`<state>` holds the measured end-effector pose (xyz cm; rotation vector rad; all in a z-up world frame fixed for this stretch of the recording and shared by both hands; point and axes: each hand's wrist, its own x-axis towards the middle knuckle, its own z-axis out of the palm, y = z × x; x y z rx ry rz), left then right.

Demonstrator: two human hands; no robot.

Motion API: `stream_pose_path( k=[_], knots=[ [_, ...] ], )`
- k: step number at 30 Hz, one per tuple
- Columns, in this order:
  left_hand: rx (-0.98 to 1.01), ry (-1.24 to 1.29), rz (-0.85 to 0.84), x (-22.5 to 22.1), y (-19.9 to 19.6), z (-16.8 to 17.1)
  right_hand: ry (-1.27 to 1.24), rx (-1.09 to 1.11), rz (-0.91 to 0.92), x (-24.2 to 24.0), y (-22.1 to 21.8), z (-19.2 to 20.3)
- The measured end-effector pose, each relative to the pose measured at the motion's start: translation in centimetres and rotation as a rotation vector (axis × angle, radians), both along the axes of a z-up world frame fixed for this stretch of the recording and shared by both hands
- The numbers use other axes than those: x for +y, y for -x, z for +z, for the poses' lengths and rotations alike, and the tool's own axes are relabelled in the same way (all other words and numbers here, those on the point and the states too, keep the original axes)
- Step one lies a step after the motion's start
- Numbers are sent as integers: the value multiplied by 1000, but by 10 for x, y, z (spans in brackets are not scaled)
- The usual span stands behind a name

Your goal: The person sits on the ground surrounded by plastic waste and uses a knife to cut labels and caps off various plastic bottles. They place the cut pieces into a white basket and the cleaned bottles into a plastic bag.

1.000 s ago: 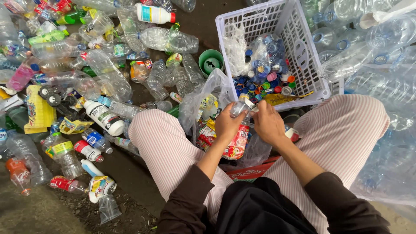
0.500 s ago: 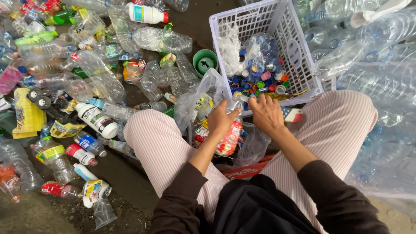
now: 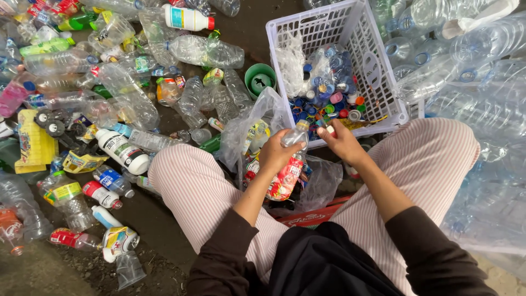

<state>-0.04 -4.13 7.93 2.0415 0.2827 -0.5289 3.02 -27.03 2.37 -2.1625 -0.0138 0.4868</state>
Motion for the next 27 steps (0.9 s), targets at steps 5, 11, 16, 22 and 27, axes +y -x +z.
stream_pose_path(
  k=[5,11,16,22,27],
  knots=[
    [-19,-1,-47,-11,9,7,-515,112,-317,18,-1,21],
    [-147,274,40,-9,5,-40,-766,131,-313,17,5,38],
    [-142,663,69,-13,8,-44,-863,112,-374,15,0,25],
    [58,627,-145,-1,14,-20,-619,-118,-497,-2,-14,17],
    [78,320,19,6,12,-50,-308,-164,-816,-34,-44,-62]
  ],
)
